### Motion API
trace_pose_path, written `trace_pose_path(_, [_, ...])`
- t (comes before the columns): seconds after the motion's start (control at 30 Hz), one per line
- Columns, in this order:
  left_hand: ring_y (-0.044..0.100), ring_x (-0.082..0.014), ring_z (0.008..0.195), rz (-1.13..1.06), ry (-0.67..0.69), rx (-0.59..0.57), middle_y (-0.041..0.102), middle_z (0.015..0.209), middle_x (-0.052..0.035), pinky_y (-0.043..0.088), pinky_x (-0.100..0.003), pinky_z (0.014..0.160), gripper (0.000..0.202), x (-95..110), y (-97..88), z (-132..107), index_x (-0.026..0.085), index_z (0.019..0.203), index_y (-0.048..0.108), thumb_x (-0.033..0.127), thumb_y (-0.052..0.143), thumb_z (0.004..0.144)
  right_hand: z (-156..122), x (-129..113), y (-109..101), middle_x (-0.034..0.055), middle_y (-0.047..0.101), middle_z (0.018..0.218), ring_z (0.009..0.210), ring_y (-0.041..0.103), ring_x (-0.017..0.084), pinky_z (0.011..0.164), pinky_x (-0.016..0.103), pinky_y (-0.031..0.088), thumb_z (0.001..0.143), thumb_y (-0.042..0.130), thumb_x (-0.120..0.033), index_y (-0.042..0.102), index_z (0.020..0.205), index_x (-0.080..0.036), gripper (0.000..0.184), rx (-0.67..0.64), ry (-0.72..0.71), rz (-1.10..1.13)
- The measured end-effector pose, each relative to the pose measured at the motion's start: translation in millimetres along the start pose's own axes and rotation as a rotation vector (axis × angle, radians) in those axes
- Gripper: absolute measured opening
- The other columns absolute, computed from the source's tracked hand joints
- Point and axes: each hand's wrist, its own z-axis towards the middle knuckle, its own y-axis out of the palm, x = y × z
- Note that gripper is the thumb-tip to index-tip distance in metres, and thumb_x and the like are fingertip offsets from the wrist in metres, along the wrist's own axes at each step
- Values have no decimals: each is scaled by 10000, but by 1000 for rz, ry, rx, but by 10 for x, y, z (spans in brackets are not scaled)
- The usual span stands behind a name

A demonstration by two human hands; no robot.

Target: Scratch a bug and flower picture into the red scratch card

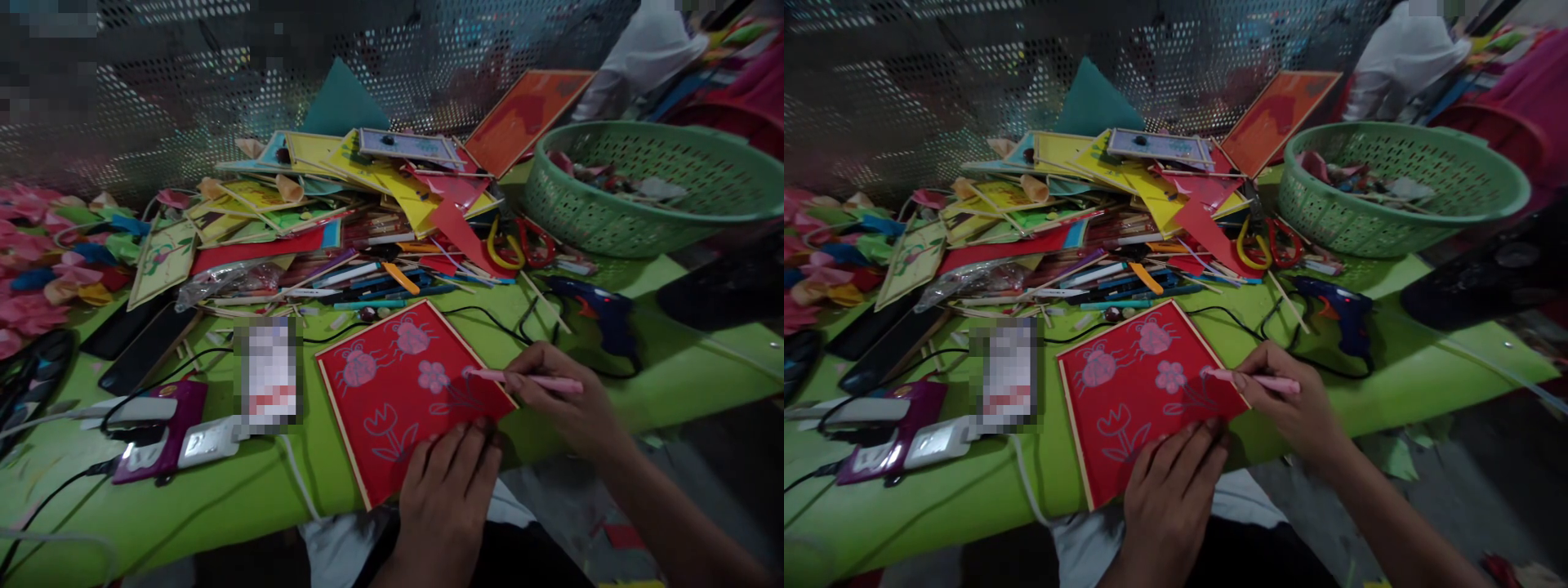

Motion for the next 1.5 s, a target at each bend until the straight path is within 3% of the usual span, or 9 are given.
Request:
trace_pose_path(0.27, [611, -126, 1263, -17, -8, -9, 646, 1505, 81, 437, -310, 1048, 338, 1, 1, -10, 298, 1308, 739, 226, 504, 1075, -7, 30, -13, -9, 634, 637, 560, 554, 168, 509, 280, 431, 879, 741, -390, 664, 740, -234, 223, -36, -30, -23])
trace_pose_path(0.63, [621, -131, 1254, -13, 3, 1, 664, 1484, 72, 443, -309, 1040, 321, -3, 17, -25, 297, 1299, 746, 226, 552, 1053, -6, -14, 8, 8, 662, 629, 563, 600, 190, 520, 301, 478, 824, 763, -416, 666, 711, -242, 230, 73, 6, -13])
trace_pose_path(1.23, [619, -131, 1258, -24, -17, -3, 624, 1523, 93, 438, -315, 1030, 340, 13, -2, 9, 294, 1307, 735, 239, 473, 1098, -13, 52, -10, -1, 658, 653, 574, 580, 175, 525, 285, 450, 896, 734, -406, 660, 756, -233, 234, -56, -42, -44])
trace_pose_path(1.5, [613, -121, 1260, -37, -13, 3, 660, 1480, 94, 425, -325, 1033, 350, 8, -4, 18, 276, 1298, 739, 230, 446, 1112, -15, -2, 3, -5, 652, 641, 578, 582, 170, 523, 276, 461, 874, 738, -402, 662, 737, -237, 227, 28, -16, 7])
